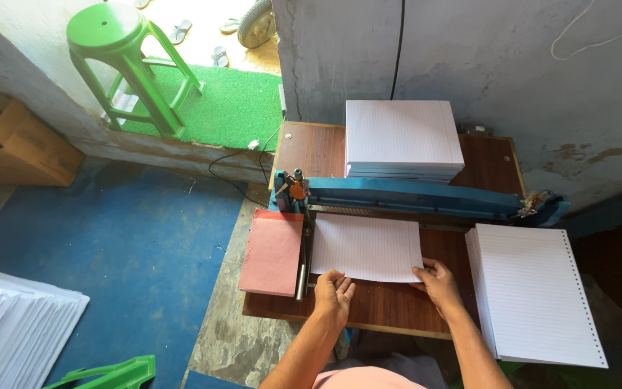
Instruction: The person repeatedly takes lined paper sheets and inserts them into a blue manual binding machine, then removes the bound sheets and stacks them. The person also handles a printed cover sheet and places it on the machine.
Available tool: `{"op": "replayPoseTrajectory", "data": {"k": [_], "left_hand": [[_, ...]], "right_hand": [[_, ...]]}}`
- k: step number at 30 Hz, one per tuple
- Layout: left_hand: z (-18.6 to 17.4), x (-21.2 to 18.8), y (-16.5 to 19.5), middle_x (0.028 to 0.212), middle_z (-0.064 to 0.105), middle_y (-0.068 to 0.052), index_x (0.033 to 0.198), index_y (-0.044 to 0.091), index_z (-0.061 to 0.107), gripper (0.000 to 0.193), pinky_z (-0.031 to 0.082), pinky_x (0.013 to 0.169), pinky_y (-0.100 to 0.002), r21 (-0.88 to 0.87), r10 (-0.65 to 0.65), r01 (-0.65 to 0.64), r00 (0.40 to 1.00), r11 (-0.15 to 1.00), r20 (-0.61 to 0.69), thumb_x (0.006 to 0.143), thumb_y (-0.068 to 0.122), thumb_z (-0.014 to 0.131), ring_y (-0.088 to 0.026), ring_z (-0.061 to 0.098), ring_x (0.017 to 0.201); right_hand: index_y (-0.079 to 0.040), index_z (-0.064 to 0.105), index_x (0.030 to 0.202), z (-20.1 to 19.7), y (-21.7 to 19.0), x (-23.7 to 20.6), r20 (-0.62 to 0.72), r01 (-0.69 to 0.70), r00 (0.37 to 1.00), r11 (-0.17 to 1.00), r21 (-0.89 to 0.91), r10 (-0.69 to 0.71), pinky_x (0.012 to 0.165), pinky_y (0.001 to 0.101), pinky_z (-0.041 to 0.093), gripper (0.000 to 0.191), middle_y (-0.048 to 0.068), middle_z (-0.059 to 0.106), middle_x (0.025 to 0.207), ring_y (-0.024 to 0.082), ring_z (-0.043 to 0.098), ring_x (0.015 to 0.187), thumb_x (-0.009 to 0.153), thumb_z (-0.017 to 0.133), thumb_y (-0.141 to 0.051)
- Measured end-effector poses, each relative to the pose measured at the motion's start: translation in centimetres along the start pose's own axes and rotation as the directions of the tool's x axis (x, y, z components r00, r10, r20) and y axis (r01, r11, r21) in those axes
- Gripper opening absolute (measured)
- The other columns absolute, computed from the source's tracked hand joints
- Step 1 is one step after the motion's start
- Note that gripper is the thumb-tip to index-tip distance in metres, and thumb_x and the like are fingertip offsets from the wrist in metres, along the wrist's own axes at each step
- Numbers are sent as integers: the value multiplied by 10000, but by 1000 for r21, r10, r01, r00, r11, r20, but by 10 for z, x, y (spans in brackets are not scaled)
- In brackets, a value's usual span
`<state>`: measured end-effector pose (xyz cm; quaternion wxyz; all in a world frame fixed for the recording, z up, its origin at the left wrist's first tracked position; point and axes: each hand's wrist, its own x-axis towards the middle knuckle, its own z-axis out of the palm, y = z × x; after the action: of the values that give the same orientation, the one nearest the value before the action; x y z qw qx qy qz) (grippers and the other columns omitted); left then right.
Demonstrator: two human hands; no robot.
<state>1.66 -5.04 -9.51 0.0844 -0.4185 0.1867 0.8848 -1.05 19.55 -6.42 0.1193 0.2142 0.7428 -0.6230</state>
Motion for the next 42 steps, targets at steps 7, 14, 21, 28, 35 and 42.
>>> {"op": "replayPoseTrajectory", "data": {"k": [7, 14, 21, 28, 35, 42], "left_hand": [[1, -5, 1, 1505, 368, -312, 1379, -170, 337, 648, 345, 1222, -530, 43, 5, -5, 1000, 999, -16, 810, 24, 580, -457, 343, 1488], [-5, -5, 2, 1526, 340, -331, 1419, -191, 315, 671, 333, 1227, -527, 105, -6, 5, 1000, 994, 13, 843, 29, 579, -449, 317, 1507], [1, -40, -2, 1332, 601, -248, 1370, -22, 541, 506, 488, 1024, -530, 572, 44, -123, 988, 811, 150, 896, 142, 602, -444, 573, 1263], [31, -68, -17, 1303, 606, -169, 1326, 39, 596, 556, 420, 1060, -483, 504, 203, -638, 486, -582, 850, 838, 248, 763, -354, 512, 1263], [28, -25, -36, 1419, 577, -96, 1438, 66, 553, 603, 342, 1103, -469, 145, 15, -392, 315, -909, 949, 860, 133, 711, -264, 493, 1343], [30, -10, -39, 1346, 666, -59, 1320, 111, 629, 519, 362, 1054, -484, 179, 98, -420, 208, -890, 973, 807, 89, 702, -245, 580, 1260]], "right_hand": [[51, 490, 1396, 0, -2, -3, -29, -31, 999, 999, -27, 31, 900, 396, 632, 514, 240, 702, 1166, 289, 712, 1071, 934, 629, -128], [68, 510, 1362, 2, -4, -3, -73, -56, 996, 998, 15, 57, 886, 402, 642, 494, 249, 686, 1172, 297, 713, 1072, 918, 647, -100], [82, 551, 1307, -1, -2, 0, -73, -57, 995, 995, 80, 63, 848, 389, 633, 455, 260, 693, 1143, 290, 711, 1019, 893, 656, -73], [84, 582, 1236, -10, 0, 5, -14, -141, 989, 958, 248, 149, 867, 379, 643, 364, 219, 669, 1141, 282, 703, 1015, 903, 641, -49], [56, 553, 1191, -21, -4, -3, 34, -202, 979, 916, 346, 203, 894, 372, 639, 314, 193, 644, 1106, 268, 681, 1017, 894, 614, -25], [76, 551, 1142, -36, -30, -17, 76, -149, 989, 904, 401, 130, 912, 383, 636, 284, 196, 637, 1087, 263, 677, 999, 890, 627, -29]]}}
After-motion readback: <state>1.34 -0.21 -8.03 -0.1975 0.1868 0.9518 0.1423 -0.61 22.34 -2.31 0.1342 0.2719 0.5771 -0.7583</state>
